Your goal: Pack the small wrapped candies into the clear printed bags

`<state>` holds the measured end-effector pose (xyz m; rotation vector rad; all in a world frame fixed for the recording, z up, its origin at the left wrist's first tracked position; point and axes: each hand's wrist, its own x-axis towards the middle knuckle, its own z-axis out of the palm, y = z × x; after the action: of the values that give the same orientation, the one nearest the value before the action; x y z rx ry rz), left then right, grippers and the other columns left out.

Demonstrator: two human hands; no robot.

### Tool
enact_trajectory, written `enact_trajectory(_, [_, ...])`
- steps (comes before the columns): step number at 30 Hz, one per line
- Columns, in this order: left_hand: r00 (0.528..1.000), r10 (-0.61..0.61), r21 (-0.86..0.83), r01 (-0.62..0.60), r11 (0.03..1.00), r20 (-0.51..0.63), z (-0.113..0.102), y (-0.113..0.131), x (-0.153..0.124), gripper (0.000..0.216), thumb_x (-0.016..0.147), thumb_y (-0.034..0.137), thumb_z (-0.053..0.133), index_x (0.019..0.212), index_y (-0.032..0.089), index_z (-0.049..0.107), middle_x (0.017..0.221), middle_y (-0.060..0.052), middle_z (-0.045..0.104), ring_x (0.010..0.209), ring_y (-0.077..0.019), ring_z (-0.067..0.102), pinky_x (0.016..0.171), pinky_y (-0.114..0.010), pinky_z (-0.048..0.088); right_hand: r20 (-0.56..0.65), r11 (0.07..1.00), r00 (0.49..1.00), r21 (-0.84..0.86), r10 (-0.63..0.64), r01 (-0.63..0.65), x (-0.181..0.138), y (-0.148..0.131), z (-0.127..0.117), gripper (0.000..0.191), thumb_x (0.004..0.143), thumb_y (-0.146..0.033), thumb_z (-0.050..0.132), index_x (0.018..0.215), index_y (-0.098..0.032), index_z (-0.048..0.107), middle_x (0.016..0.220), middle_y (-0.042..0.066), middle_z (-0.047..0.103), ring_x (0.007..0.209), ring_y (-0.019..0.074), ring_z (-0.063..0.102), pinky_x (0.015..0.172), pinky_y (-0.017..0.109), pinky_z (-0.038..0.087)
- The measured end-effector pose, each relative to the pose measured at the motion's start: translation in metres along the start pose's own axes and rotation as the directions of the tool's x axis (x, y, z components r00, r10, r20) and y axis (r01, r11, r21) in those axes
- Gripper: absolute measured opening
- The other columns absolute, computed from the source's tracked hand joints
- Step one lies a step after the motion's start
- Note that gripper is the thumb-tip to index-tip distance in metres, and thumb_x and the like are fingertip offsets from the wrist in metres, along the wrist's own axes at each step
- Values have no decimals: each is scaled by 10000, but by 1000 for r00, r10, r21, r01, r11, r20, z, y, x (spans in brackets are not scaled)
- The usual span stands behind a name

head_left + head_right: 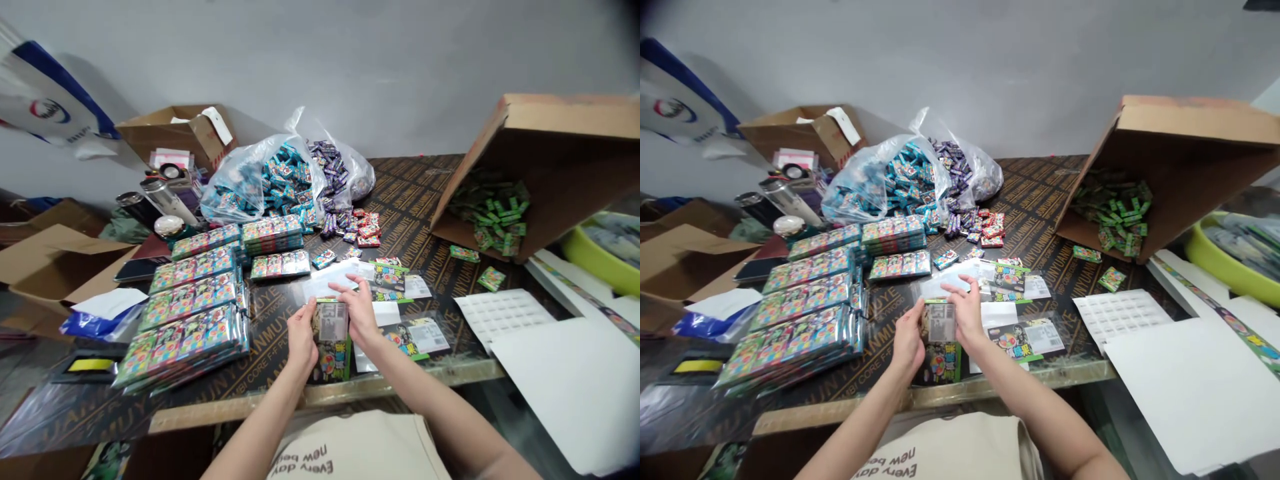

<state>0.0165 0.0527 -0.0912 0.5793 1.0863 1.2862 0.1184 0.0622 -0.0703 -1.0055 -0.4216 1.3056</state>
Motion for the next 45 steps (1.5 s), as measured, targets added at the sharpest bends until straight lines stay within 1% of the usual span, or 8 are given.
enact_trajectory(6, [947, -307, -57, 313, 948, 96, -4, 33, 12, 143, 530, 181, 659, 660, 131, 627, 573, 15, 603, 462, -98, 529, 460, -205, 388, 131, 972, 975, 133, 178, -195, -1, -8, -12, 539, 599, -96, 603, 1070, -266, 406, 906, 7, 675, 759, 192, 653, 693, 332, 479])
enact_trajectory(9, [979, -105, 125, 84, 989, 173, -7, 46, 15, 139, 528, 134, 663, 667, 137, 654, 613, 11, 623, 540, -91, 542, 515, -188, 390, 188, 970, 951, -28, 244, -243, 5, -8, -20, 400, 558, -80, 655, 918, -200, 530, 836, 25, 681, 694, 172, 643, 658, 296, 469])
enact_trajectory(12, [954, 85, 364, -191, 912, 288, -9, 55, 15, 85, 574, 192, 697, 614, 123, 666, 607, -7, 632, 592, -102, 540, 596, -206, 404, 212, 964, 974, -265, 78, -20, 7, -9, -27, 168, 583, -199, 723, 710, -148, 625, 717, 27, 673, 653, 142, 609, 647, 261, 457])
enact_trajectory(21, [905, -30, 561, -237, 793, 425, -8, 72, 22, 152, 612, 243, 692, 692, 116, 667, 632, -25, 648, 569, -116, 552, 577, -225, 412, 291, 885, 953, -417, -86, 208, 5, -24, -27, 178, 610, -289, 724, 707, -149, 673, 676, 27, 669, 627, 139, 598, 645, 273, 477])
enact_trajectory(27, [763, 160, 616, -610, 498, 627, -10, 73, 17, 135, 686, 252, 635, 612, 138, 631, 715, -44, 639, 698, -161, 580, 644, -252, 431, 408, 754, 896, -530, -175, 388, -5, -26, -28, 155, 693, -319, 664, 710, -165, 668, 676, 26, 663, 638, 152, 603, 636, 272, 476])
enact_trajectory(32, [594, 172, 553, -799, 237, 785, -11, 67, 12, 145, 796, 223, 533, 827, 178, 668, 743, -30, 580, 690, -135, 541, 650, -250, 406, 593, 535, 775, -591, -219, 603, -1, -34, -61, 246, 844, -320, 488, 1021, -223, 630, 1116, 48, 604, 1050, 180, 533, 911, 327, 390])
enact_trajectory(37, [551, 114, 531, -831, 165, 827, -9, 67, 11, 216, 840, 207, 463, 897, 199, 672, 769, -31, 538, 688, -125, 509, 637, -242, 391, 294, 163, 909, -922, -294, 351, 46, -44, -144, 198, 764, -230, 562, 945, -189, 631, 998, 82, 617, 1002, 223, 512, 890, 375, 345])
enact_trajectory(45, [572, 144, 545, -817, 188, 807, -5, 65, 10, 204, 836, 211, 456, 805, 160, 652, 719, -20, 492, 646, -122, 483, 614, -238, 377, 267, 129, 958, -952, -101, 279, 70, -33, -192, 111, 642, -152, 626, 751, -160, 645, 596, -22, 574, 594, 127, 510, 666, 261, 360])
